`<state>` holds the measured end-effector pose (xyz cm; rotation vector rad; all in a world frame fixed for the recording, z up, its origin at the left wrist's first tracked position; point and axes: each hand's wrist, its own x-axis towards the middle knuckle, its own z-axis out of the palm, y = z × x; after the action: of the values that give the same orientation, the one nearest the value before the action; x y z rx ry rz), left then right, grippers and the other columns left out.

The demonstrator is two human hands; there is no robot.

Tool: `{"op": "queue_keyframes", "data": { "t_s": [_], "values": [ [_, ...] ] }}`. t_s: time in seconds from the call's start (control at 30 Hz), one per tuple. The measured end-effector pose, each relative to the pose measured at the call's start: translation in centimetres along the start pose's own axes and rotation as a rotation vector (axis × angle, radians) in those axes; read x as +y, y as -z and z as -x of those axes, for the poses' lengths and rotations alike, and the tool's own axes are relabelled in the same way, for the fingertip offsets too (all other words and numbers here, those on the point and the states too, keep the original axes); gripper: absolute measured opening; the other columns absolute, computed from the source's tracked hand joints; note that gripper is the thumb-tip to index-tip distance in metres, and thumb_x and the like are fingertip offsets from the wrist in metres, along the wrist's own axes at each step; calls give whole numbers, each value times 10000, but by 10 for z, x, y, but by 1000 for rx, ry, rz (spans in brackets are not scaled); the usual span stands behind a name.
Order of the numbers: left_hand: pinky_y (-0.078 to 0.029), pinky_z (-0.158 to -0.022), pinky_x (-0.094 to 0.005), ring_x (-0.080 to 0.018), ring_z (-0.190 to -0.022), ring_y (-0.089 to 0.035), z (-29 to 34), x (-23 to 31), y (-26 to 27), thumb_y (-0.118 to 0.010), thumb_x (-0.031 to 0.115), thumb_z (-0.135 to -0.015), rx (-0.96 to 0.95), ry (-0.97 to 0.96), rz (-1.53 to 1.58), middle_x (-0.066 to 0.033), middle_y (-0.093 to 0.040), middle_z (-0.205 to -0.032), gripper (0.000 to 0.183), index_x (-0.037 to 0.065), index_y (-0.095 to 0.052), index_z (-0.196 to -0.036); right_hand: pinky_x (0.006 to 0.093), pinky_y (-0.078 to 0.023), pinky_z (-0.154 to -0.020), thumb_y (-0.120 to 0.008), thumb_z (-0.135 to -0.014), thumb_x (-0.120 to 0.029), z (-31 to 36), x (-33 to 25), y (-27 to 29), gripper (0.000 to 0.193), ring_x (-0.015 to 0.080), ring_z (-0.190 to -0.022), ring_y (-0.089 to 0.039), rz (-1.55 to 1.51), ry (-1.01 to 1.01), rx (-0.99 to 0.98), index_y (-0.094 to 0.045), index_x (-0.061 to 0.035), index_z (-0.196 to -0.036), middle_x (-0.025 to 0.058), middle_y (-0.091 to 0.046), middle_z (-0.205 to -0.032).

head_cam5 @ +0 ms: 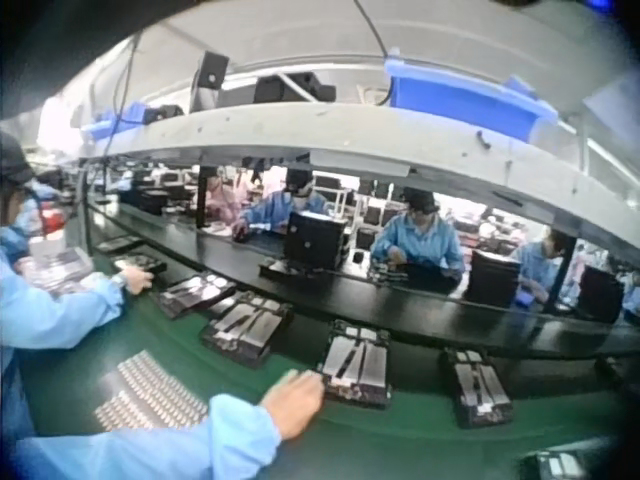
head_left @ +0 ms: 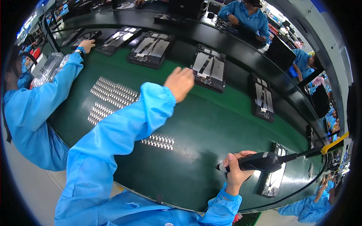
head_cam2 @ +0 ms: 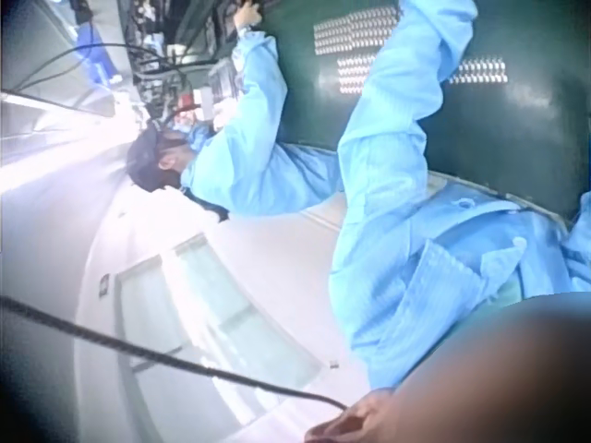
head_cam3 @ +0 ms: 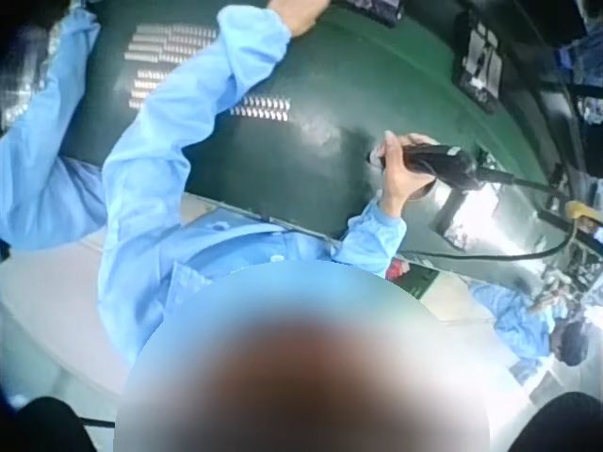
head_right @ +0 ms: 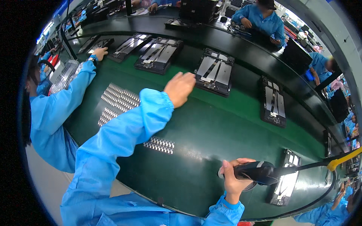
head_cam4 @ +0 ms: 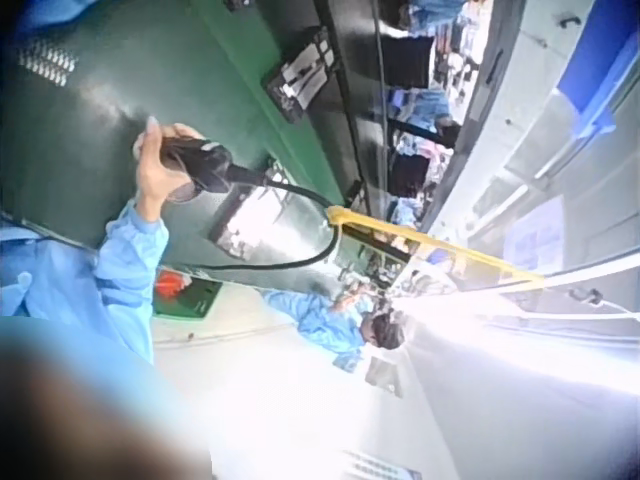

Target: The person uses a handheld heat gun to apply heat to a rectangular electronic chassis on a green workbench. They repeatedly pick up small metallic components from a tray and place them into specific slots on the chassis, using the heat gun to secure them. The process is repeated for multiple components throughout the clip.

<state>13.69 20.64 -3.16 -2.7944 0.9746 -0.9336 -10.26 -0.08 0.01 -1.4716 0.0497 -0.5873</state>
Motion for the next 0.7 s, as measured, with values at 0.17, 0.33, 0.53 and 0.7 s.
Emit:
{"op": "queue_keyframes", "data": {
  "t_s": [0.17,0.33,0.53,0.7],
  "values": [
    [-396,-808,-441,-268,-970,-532,14,-104,-6,-604,131,-726,-136,184,-523,-75,-581,-951,209,47,-658,-910,276,-472,-483,-678,-725,98,2,-3,-5,374,134,-481,-531,16,-167,122,-442,-51,-974,61,-537,-593],
    [-265,-1046,-485,-250,-1285,-370,52,-234,-48,-606,66,-738,-524,318,-467,-72,-484,-1309,518,73,-505,-1246,221,-417,-504,-766,-710,-42,0,34,-5,356,63,-540,-521,145,-46,-36,-527,-12,-972,-6,-537,-611],
    [-325,-1035,-450,-307,-1274,-382,69,-307,-90,-593,-94,-607,-527,268,-188,-126,-387,-1396,700,34,-440,-1278,230,-336,-452,-722,-729,-43,-12,18,-7,288,57,-482,-440,104,49,-79,-513,14,-919,16,-506,-536],
    [-377,-964,-442,-342,-1167,-479,56,-307,-79,-565,-19,-635,-169,309,-177,-180,-509,-1273,555,3,-515,-1188,232,-342,-460,-711,-736,-29,-9,17,-10,259,48,-501,-446,111,-7,-102,-515,9,-901,21,-527,-563]
  ]
}}
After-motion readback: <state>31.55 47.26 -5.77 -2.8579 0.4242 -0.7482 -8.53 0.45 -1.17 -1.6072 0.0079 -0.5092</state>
